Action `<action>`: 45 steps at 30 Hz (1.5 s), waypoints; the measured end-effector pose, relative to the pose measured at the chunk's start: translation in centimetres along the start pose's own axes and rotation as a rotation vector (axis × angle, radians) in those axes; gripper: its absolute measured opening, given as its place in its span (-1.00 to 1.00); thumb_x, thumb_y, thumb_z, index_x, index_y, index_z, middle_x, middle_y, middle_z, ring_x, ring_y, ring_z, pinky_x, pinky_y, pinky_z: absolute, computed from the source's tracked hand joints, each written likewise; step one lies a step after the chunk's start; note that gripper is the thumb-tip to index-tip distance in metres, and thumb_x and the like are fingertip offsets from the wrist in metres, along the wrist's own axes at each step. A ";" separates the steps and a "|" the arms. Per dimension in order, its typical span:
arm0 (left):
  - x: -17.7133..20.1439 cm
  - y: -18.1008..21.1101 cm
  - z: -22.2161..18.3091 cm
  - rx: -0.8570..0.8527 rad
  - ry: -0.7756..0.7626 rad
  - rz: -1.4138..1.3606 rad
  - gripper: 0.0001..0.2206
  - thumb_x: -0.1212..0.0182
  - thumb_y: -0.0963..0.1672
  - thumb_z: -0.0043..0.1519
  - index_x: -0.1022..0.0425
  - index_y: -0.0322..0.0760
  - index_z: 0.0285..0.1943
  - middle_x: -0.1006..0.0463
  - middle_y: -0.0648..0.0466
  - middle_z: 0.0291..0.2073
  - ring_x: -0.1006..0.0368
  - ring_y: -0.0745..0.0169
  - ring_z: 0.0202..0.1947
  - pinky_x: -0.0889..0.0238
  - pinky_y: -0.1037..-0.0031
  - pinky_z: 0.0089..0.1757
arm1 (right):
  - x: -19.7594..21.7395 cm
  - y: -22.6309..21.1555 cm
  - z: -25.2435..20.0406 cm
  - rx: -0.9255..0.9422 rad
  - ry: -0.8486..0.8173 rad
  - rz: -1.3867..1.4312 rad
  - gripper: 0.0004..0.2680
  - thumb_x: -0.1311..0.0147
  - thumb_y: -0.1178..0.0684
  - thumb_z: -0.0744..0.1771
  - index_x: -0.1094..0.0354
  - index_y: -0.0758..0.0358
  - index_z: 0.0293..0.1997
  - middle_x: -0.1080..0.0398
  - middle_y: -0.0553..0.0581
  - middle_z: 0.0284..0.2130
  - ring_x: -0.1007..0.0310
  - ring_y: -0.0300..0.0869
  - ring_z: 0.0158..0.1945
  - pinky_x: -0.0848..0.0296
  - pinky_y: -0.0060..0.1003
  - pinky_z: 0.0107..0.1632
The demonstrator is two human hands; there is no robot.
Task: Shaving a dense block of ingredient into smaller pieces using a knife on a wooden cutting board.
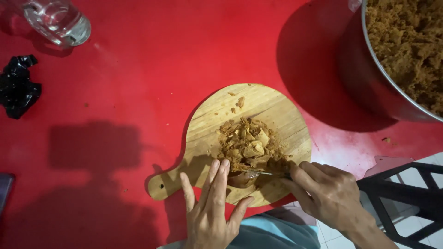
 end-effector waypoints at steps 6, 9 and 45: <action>-0.2 0.1 0.1 0.019 0.025 -0.007 -0.33 -0.28 0.07 0.34 -0.14 -0.52 0.40 -0.57 -0.09 0.24 -0.40 0.03 0.37 0.09 -0.33 0.36 | 0.3 -0.3 0.4 0.049 0.023 -0.059 -0.84 0.01 -0.06 0.41 -0.21 0.08 -0.32 -0.26 -0.05 -0.52 -0.33 -0.15 -0.59 -0.25 -0.28 -0.58; -0.5 -0.2 0.0 0.026 0.026 -0.010 -0.35 -0.28 0.06 0.34 -0.17 -0.50 0.39 -0.59 -0.07 0.23 -0.42 0.06 0.36 0.08 -0.31 0.36 | 0.3 -0.2 0.5 0.029 0.001 -0.018 -0.83 -0.03 -0.07 0.40 -0.19 0.06 -0.32 -0.31 -0.07 -0.52 -0.33 -0.19 -0.62 -0.30 -0.29 -0.63; -2.9 -1.4 -0.2 0.116 0.003 -0.109 -0.26 -0.26 0.12 0.27 -0.15 -0.45 0.46 -0.48 -0.05 0.34 -0.34 0.11 0.42 0.39 -0.27 0.43 | -3.6 0.5 -0.6 -0.258 -0.114 0.055 -0.82 -0.06 -0.21 0.36 -0.20 -0.07 -0.28 -0.39 -0.11 -0.48 -0.44 -0.07 -0.59 -0.37 -0.12 -0.63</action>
Point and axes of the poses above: each hand's wrist, its own z-axis towards the middle knuckle, its own x-axis out of the back of the hand, y = z × x, the point moved 4 cm from there along z, towards the middle knuckle
